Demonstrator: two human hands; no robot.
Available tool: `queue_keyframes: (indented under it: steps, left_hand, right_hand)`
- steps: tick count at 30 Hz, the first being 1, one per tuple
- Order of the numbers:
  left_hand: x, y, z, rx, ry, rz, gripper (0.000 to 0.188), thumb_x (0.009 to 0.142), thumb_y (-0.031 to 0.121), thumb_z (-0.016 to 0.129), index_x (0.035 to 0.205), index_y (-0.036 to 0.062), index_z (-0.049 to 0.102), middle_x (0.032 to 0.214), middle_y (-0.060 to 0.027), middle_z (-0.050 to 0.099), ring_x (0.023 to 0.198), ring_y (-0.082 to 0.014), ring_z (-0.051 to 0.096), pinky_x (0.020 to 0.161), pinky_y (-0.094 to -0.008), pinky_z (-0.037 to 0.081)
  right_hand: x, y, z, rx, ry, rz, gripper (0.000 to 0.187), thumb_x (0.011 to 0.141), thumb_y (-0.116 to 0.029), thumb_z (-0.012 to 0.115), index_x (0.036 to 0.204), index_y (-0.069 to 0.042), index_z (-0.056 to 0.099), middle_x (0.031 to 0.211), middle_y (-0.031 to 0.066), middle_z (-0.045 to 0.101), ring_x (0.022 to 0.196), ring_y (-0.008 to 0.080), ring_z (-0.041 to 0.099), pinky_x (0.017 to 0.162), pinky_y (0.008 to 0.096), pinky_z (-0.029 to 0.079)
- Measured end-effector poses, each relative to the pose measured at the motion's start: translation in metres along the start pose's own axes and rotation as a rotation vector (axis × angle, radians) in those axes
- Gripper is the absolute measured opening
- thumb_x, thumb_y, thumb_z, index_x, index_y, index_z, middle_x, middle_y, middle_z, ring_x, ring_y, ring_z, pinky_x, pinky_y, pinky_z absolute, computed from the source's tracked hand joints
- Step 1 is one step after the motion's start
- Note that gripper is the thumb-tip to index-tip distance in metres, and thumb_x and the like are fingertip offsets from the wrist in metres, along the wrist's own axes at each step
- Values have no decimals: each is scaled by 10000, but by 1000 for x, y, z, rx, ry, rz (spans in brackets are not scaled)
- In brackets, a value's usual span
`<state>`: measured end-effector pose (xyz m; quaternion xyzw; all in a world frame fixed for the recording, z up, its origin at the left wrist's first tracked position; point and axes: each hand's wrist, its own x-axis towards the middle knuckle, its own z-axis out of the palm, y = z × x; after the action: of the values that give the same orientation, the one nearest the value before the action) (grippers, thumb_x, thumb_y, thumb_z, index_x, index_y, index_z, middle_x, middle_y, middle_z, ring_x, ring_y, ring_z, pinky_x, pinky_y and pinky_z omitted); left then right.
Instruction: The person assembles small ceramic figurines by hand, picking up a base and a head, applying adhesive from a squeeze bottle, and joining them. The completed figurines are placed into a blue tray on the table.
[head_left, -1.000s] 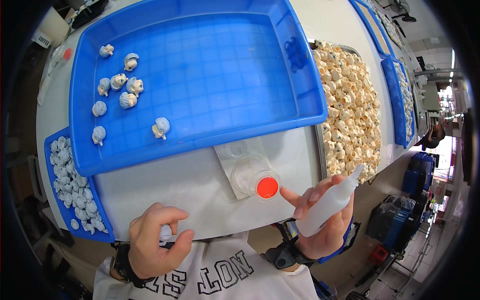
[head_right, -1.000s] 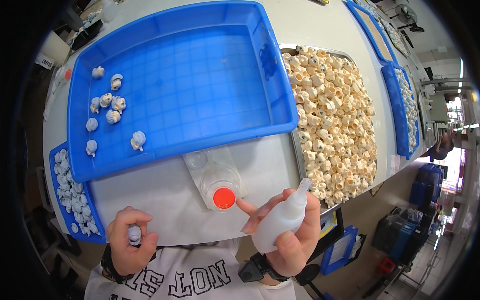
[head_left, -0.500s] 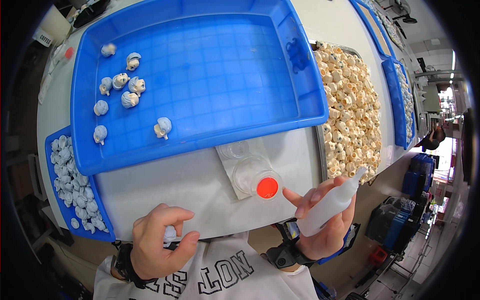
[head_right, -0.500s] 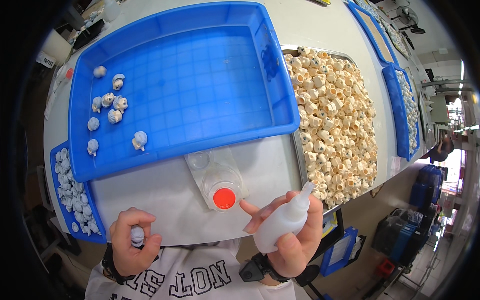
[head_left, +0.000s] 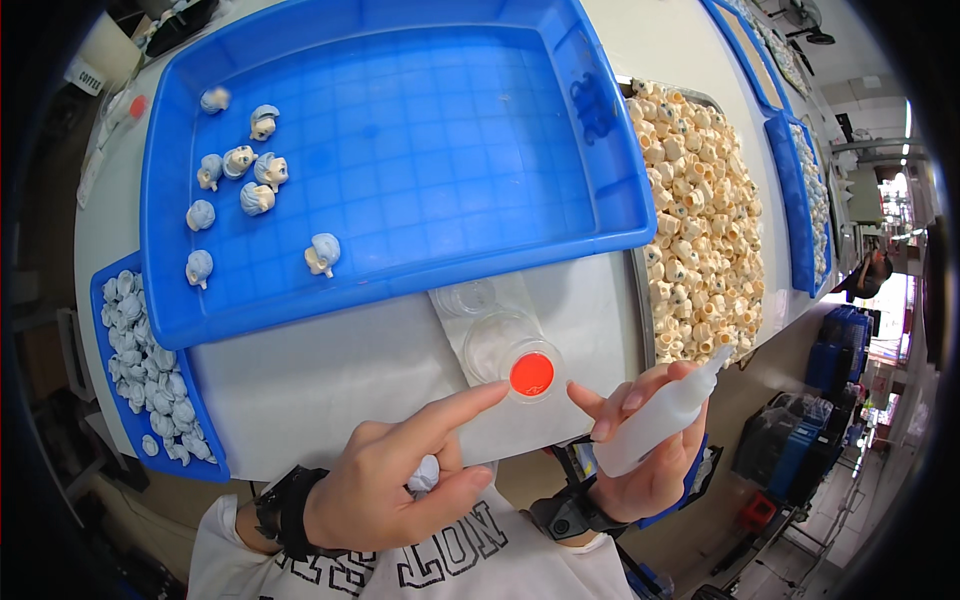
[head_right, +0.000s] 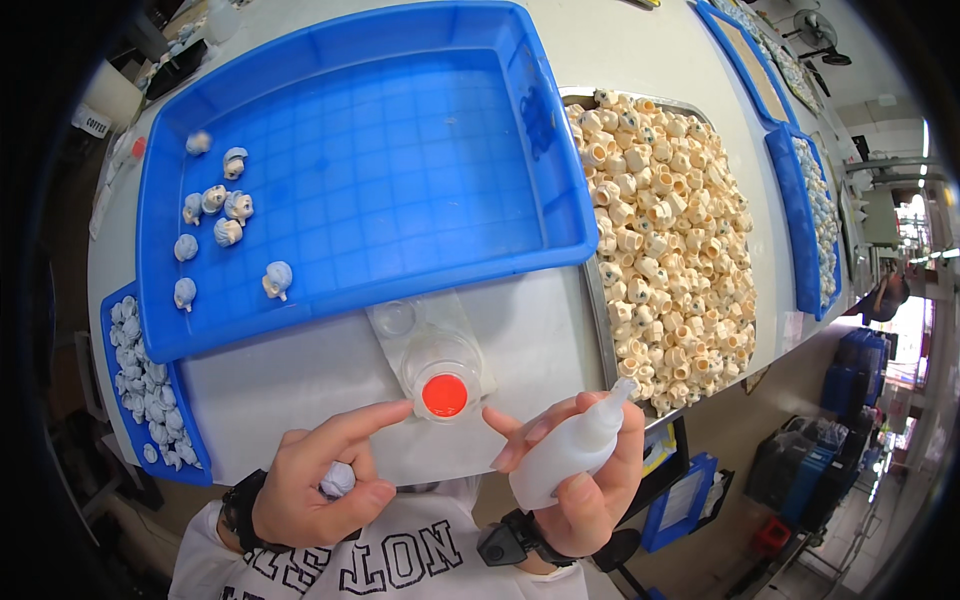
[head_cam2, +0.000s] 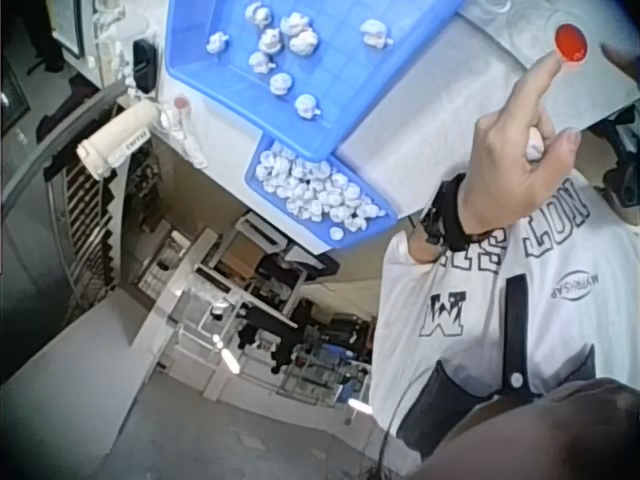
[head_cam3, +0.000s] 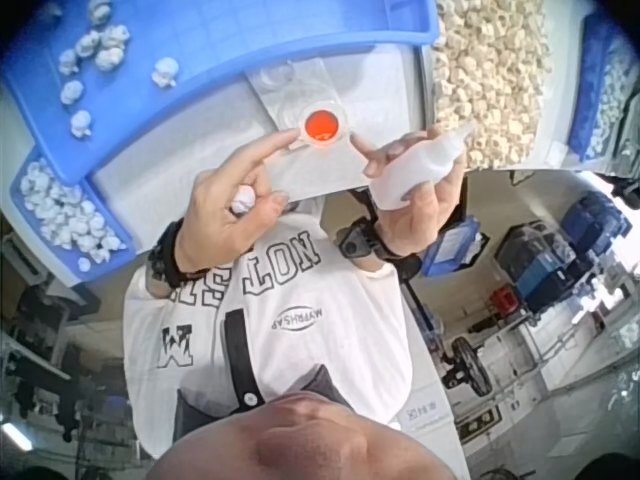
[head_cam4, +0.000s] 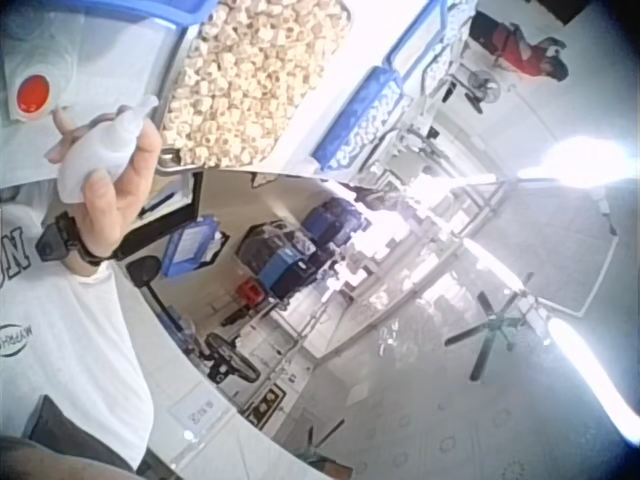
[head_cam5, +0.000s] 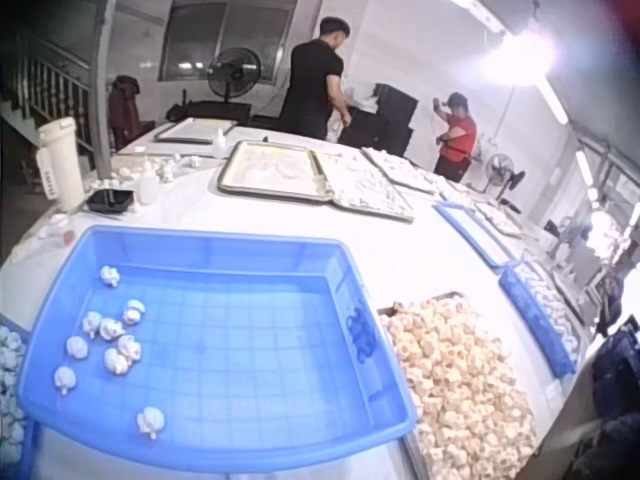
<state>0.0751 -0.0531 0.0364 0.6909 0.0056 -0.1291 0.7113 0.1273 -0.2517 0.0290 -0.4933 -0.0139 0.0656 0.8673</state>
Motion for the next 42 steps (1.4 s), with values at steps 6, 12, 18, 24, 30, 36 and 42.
queue_keyframes:
  steps: [6,12,18,24,30,36,42]
  left_hand:
    - [4,2,0,-64,-57,-55,548,779,53,545,1279,-81,366,521,15,520,469,-36,471,476,-180,357]
    - [4,4,-1,-64,-81,-107,577,770,36,583,1302,-25,368,520,-10,483,481,-64,468,529,-204,404]
    - [5,3,0,-86,-72,-102,561,770,31,577,1291,-33,377,521,-5,493,484,-61,475,531,-203,403]
    - [4,3,-2,-75,-75,-66,559,776,26,571,1293,-32,368,520,-3,496,486,-58,474,535,-201,401]
    - [3,3,-1,-91,-88,-95,558,779,25,570,1294,-31,364,513,-2,485,477,-59,463,520,-201,393]
    - [2,5,-1,-94,-94,-108,557,774,18,574,1286,-33,361,517,1,484,487,-56,462,531,-199,387]
    - [-12,-5,-2,-300,110,11,483,755,56,534,1198,-40,367,705,-40,489,544,-80,425,540,-214,360]
  right_hand:
    - [2,1,-1,-3,13,0,520,773,-162,572,1206,16,345,865,195,535,657,271,601,826,549,465]
    - [1,2,0,-11,28,9,527,766,-176,582,1198,19,351,854,193,538,654,272,602,823,545,468]
    - [2,2,-2,-23,25,4,528,763,-185,587,1193,19,357,847,191,538,649,271,602,819,541,472]
    - [1,3,-1,-17,24,-1,531,762,-182,588,1199,14,360,849,191,539,652,274,605,814,537,476]
    - [0,2,-1,-13,3,8,529,764,-173,589,1202,14,358,852,192,540,666,279,612,808,542,476]
    - [0,3,-2,-2,6,-18,523,772,-172,590,1203,11,358,871,193,538,667,282,614,790,533,487]
    - [7,6,-9,-319,154,-174,478,784,-140,588,1184,7,372,922,174,542,793,263,601,776,421,488]
